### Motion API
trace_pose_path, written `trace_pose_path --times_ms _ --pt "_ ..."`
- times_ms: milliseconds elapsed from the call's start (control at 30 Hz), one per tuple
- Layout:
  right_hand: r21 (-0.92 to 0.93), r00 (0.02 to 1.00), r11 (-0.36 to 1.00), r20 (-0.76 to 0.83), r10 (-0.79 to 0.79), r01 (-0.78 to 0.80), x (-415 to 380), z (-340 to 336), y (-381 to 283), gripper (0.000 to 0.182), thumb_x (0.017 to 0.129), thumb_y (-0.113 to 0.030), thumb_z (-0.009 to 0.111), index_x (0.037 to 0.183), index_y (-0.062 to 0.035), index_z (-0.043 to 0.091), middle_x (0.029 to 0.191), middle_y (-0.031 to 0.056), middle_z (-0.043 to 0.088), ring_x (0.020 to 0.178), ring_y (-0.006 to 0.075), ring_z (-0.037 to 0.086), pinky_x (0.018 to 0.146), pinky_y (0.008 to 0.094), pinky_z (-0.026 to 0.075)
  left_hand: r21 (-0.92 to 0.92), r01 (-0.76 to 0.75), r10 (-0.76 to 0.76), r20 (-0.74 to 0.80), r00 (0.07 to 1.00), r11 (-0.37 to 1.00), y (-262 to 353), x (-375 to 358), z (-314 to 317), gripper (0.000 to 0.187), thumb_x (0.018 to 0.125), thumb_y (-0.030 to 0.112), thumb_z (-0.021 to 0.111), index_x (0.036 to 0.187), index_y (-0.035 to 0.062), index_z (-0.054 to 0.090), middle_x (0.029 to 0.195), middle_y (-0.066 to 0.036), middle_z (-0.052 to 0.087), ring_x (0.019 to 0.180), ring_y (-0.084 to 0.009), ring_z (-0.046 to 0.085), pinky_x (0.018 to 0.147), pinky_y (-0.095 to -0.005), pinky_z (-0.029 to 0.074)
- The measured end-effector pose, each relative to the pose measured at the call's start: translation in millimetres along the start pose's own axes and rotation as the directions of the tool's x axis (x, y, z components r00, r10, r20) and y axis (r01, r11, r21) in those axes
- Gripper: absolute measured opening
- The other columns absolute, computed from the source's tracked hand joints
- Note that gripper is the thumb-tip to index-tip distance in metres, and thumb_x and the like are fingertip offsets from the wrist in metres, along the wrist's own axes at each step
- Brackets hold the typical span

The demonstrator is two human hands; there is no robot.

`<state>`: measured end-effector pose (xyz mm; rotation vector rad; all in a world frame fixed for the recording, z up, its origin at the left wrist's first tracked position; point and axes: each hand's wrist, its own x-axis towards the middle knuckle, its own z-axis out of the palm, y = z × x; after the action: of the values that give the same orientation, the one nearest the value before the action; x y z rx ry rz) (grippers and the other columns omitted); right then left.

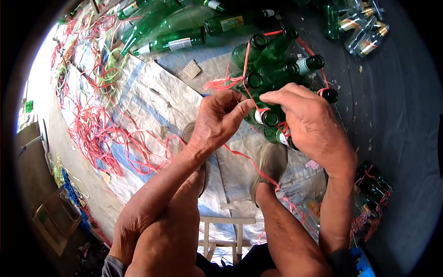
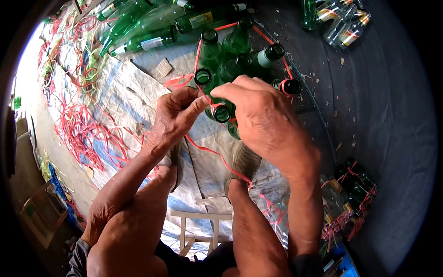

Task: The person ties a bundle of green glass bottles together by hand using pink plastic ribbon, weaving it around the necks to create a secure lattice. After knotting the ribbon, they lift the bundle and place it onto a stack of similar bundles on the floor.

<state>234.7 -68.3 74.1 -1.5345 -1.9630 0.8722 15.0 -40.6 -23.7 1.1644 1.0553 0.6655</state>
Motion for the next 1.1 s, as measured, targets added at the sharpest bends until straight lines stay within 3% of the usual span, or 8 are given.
trace_pose_path --times_ms 67,167,333,467,733,833,1100 --pt "0.012 1.0 1.0 0.021 0.015 -0.015 4 7 3 0.04 0.088 0.011 0.054 0.12 -0.004 0.074 0.101 0.0204 0.069 0.094 0.0445 0.068 0.083 0.0506 0.054 0.063 -0.006 0.008 -0.026 1.0 0.998 2 -1 2 0.023 0.104 0.019 0.08 0.097 -0.0016 0.072 0.081 0.006 0.065 0.075 -0.0021 0.054 0.063 -0.0238 0.045" --pt "-0.053 0.991 0.998 0.13 0.042 -0.036 9 2 4 0.042 0.088 0.009 0.053 0.12 -0.0063 0.075 0.097 0.0222 0.067 0.093 0.046 0.067 0.082 0.0523 0.053 0.098 -0.047 0.051 -0.036 0.998 0.994 -1 2 4 0.029 0.105 0.023 0.079 0.092 -0.002 0.072 0.075 0.007 0.058 0.071 -0.0024 0.048 0.058 -0.0257 0.039" --pt "-0.056 0.984 0.998 0.172 0.043 -0.034 15 5 11 0.04 0.088 0.006 0.053 0.117 -0.0076 0.076 0.095 0.0236 0.066 0.092 0.0476 0.067 0.081 0.0545 0.052 0.097 -0.029 0.036 -0.068 0.997 0.995 -3 5 9 0.035 0.105 0.028 0.079 0.088 -0.0024 0.073 0.071 0.008 0.051 0.068 -0.003 0.042 0.055 -0.0277 0.033" --pt "-0.149 0.975 0.989 0.213 0.056 -0.025 18 5 6 0.032 0.089 0.005 0.054 0.112 -0.0061 0.074 0.097 0.0233 0.066 0.09 0.048 0.067 0.081 0.056 0.053 0.19 0.005 0.012 -0.091 0.996 0.982 -2 7 8 0.038 0.104 0.031 0.08 0.087 -0.0027 0.075 0.069 0.007 0.052 0.066 -0.0036 0.044 0.055 -0.0282 0.035" --pt "-0.3 0.987 0.952 0.157 -0.014 0.061 20 0 0 0.015 0.089 0.004 0.063 0.102 -0.0017 0.067 0.092 0.0179 0.062 0.096 0.0416 0.068 0.081 0.0546 0.054 0.262 -0.027 0.045 -0.062 0.997 0.965 2 5 8 0.034 0.102 0.029 0.081 0.09 -0.0024 0.077 0.068 0.004 0.059 0.066 -0.0048 0.048 0.056 -0.029 0.04" --pt "-0.361 0.99 0.929 0.134 -0.034 0.081 20 -2 -3 0.01 0.088 0.001 0.068 0.098 -0.0022 0.067 0.09 0.0158 0.062 0.093 0.0392 0.067 0.08 0.0527 0.054 0.209 -0.082 0.096 -0.059 0.994 0.975 7 3 10 0.033 0.102 0.028 0.082 0.09 -0.0018 0.077 0.068 0.004 0.059 0.066 -0.0049 0.049 0.056 -0.0291 0.04" --pt "-0.45 0.994 0.886 0.069 -0.085 0.107 20 -12 -12 0.015 0.082 -0.004 0.077 0.086 -0.0042 0.063 0.087 0.01 0.06 0.089 0.0334 0.063 0.077 0.0471 0.053 0.227 -0.118 0.126 -0.022 0.992 0.967 12 2 8 0.034 0.104 0.029 0.079 0.088 -0.001 0.073 0.067 0.003 0.058 0.065 -0.005 0.048 0.055 -0.0291 0.04"
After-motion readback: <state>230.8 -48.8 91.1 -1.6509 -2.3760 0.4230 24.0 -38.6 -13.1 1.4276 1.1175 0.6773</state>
